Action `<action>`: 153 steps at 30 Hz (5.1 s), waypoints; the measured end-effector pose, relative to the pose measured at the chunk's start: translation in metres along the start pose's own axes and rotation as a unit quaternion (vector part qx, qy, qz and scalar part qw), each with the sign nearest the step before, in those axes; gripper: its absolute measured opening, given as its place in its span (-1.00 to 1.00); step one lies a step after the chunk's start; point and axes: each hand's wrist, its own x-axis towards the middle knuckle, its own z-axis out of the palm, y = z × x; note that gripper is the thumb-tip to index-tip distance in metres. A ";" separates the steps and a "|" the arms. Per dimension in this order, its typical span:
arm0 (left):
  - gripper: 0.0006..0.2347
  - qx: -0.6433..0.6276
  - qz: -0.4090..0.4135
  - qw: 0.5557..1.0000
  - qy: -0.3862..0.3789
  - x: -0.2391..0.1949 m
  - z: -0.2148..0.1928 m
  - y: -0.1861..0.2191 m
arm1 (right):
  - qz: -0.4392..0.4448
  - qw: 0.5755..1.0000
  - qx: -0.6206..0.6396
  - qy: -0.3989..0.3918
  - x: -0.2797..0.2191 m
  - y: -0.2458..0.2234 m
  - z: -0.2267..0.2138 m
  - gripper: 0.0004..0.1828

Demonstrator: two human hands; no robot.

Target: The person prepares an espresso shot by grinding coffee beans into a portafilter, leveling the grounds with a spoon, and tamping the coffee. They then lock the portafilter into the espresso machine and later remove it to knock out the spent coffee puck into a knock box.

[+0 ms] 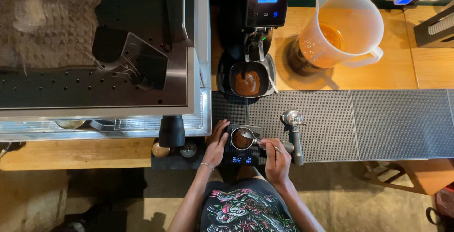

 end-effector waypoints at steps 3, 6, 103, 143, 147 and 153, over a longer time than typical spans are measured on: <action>-0.69 -0.001 0.008 1.000 0.003 0.000 -0.002 0.002 | 0.004 1.000 -0.003 -0.005 -0.003 0.001 0.003 -0.76; -0.69 -0.006 -0.001 1.000 -0.004 0.000 -0.002 0.002 | 0.017 1.000 0.009 -0.001 -0.003 -0.004 0.006 -0.72; -0.67 -0.015 -0.005 1.000 0.022 -0.004 0.004 -0.001 | 0.292 0.937 0.185 0.045 0.119 0.031 0.034 -0.64; -0.65 -0.277 -0.320 0.905 0.038 -0.245 -0.059 -0.065 | 0.273 0.853 -0.219 -0.388 -0.186 -0.016 0.116 -0.63; -0.64 -0.292 -0.304 0.906 -0.049 -0.250 -0.082 -0.073 | 0.287 0.858 -0.265 -0.335 -0.212 -0.017 0.159 -0.60; -0.27 -0.430 -0.499 0.741 -0.131 -0.238 -0.085 -0.052 | 0.343 0.882 -0.207 -0.248 -0.240 0.002 0.186 -0.63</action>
